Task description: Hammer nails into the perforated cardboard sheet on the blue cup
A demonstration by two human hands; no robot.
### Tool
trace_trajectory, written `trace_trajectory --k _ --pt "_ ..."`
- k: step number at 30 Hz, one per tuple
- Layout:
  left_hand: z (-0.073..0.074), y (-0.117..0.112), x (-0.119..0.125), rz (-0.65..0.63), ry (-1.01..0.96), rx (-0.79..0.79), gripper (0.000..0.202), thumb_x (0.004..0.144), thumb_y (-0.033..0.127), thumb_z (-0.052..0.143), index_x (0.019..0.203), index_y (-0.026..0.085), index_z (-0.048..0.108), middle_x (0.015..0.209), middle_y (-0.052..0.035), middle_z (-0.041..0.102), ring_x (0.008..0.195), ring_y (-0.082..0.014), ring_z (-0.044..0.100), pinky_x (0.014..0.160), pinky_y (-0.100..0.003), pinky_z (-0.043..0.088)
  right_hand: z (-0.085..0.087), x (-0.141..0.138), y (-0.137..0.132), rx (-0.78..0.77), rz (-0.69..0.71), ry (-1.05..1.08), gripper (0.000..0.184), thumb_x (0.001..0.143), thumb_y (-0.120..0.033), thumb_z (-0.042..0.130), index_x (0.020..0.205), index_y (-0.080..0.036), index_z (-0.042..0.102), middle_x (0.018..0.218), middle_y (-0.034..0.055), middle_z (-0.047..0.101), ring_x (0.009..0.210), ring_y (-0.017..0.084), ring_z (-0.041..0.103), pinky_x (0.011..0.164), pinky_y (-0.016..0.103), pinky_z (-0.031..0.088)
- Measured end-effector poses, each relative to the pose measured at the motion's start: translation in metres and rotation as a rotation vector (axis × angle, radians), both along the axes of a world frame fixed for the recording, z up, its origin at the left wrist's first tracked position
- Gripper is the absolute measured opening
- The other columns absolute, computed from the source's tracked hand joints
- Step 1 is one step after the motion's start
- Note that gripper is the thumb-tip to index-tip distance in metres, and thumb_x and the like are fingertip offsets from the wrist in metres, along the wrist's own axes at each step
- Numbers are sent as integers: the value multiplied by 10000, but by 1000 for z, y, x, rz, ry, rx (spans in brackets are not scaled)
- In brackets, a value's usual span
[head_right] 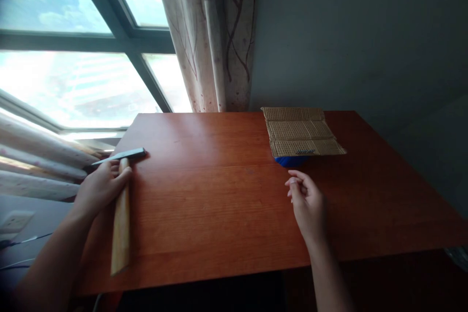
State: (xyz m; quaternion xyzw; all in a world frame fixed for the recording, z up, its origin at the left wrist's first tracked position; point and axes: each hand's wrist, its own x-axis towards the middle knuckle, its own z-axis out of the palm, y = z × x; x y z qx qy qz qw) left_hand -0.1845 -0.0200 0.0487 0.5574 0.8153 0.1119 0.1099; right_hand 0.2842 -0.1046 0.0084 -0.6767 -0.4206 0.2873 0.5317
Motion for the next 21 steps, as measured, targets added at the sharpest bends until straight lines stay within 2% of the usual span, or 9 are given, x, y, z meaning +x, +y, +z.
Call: trace_trajectory --k 4,11,14,16,17,18,19,21 --pt "7 0 5 -40 259 -200 536 889 585 385 1177 167 556 1125 -220 709 991 -410 682 737 -382 471 -5 25 1 3 -66 -10 331 862 -430 651 1105 -207 685 853 34 659 628 118 552 480 220 437" --pt "17 1 10 -80 328 -307 614 894 642 314 1188 151 536 1180 -257 681 996 -433 685 742 -412 486 -15 67 10 66 -189 28 282 836 -394 661 1032 -198 708 829 31 665 633 117 553 516 235 442" --pt "32 1 15 -56 352 -289 661 886 668 312 1234 152 537 1134 -257 696 950 -445 691 731 -454 498 -16 82 18 104 -235 123 283 807 -395 690 1001 -190 714 895 42 685 738 135 610 641 270 498" --pt "43 2 28 -35 342 -182 671 877 678 341 1267 172 545 1087 -230 713 930 -443 688 732 -477 500 -15 90 25 130 -233 259 311 789 -424 705 986 -183 710 973 60 695 856 163 646 766 313 525" --pt "47 3 39 -38 307 -105 663 869 676 375 1285 189 545 1052 -202 723 927 -433 686 739 -480 500 -15 94 30 135 -228 341 326 784 -447 709 976 -183 707 1007 70 693 912 178 653 830 339 527" --pt "49 5 54 -115 216 -8 616 869 653 422 1279 214 557 1010 -146 735 934 -395 685 764 -459 502 -14 97 34 135 -223 422 336 782 -469 709 962 -186 704 1032 78 688 956 191 654 886 361 522" --pt "48 8 73 -213 68 91 562 871 619 459 1251 222 579 976 -109 737 910 -342 690 775 -418 503 -13 100 39 130 -220 498 333 784 -488 705 941 -194 703 1047 85 681 986 198 652 931 375 513" --pt "42 17 119 -423 -340 154 532 859 620 520 1200 222 612 1014 -89 735 801 -259 689 721 -350 506 -11 104 49 108 -206 614 285 817 -497 672 887 -222 704 1061 104 664 1017 199 649 976 374 497"
